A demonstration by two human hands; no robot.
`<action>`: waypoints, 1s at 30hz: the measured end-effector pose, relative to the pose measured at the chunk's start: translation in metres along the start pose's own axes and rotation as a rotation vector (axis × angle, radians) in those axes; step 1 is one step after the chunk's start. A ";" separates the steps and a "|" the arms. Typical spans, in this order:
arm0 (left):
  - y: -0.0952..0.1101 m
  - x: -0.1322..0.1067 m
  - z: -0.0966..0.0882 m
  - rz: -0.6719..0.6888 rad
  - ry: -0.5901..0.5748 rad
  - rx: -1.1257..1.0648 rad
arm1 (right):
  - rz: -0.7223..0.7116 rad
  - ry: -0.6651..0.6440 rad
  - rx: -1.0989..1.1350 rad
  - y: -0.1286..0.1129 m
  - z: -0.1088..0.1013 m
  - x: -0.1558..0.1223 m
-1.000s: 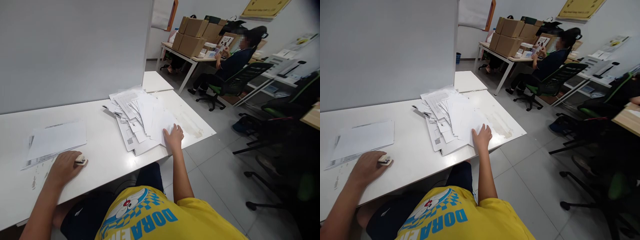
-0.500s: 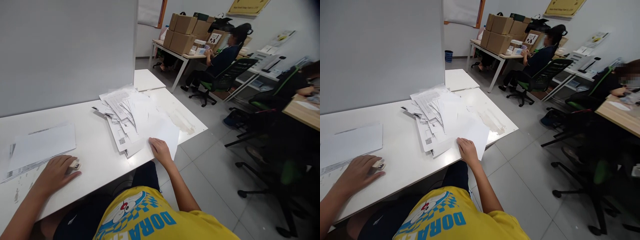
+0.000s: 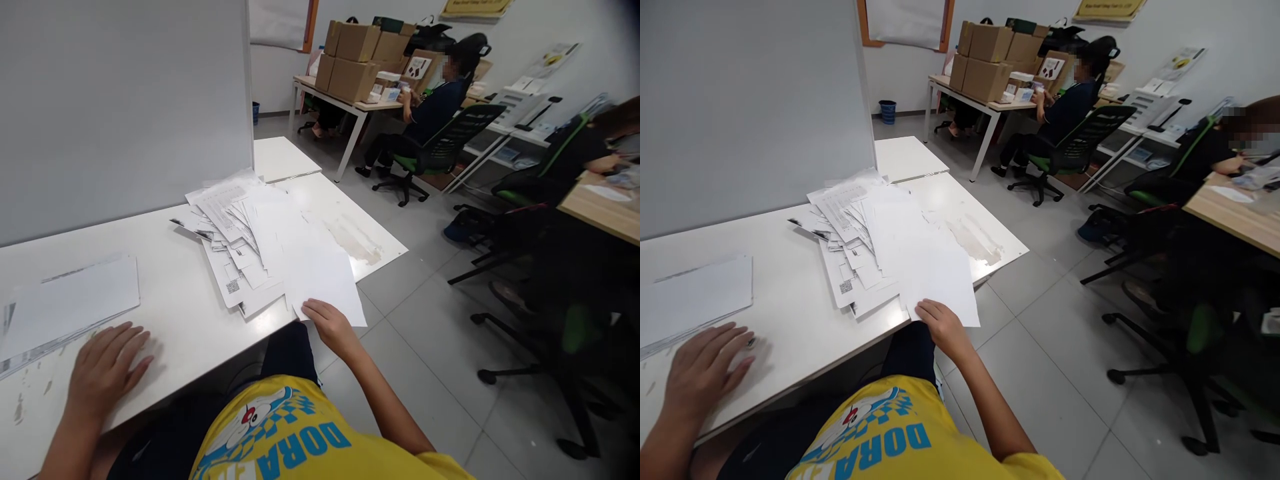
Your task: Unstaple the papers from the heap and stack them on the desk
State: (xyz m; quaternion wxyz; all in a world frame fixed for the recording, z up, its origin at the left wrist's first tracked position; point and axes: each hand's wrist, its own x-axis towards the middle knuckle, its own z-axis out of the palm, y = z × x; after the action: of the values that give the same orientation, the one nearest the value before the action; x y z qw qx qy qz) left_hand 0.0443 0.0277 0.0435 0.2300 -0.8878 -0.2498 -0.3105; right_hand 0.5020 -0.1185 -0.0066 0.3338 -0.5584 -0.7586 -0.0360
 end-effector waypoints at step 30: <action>0.098 0.089 0.033 -1.167 0.087 -1.175 | 0.397 0.219 0.890 -0.039 0.004 0.118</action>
State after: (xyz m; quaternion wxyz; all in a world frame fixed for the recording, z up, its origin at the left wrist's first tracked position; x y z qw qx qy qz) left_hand 0.1766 -0.0021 0.0552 -0.4599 -0.5785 -0.4582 -0.4938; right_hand 0.4485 -0.0343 0.0670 0.6177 -0.4885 -0.5400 0.2969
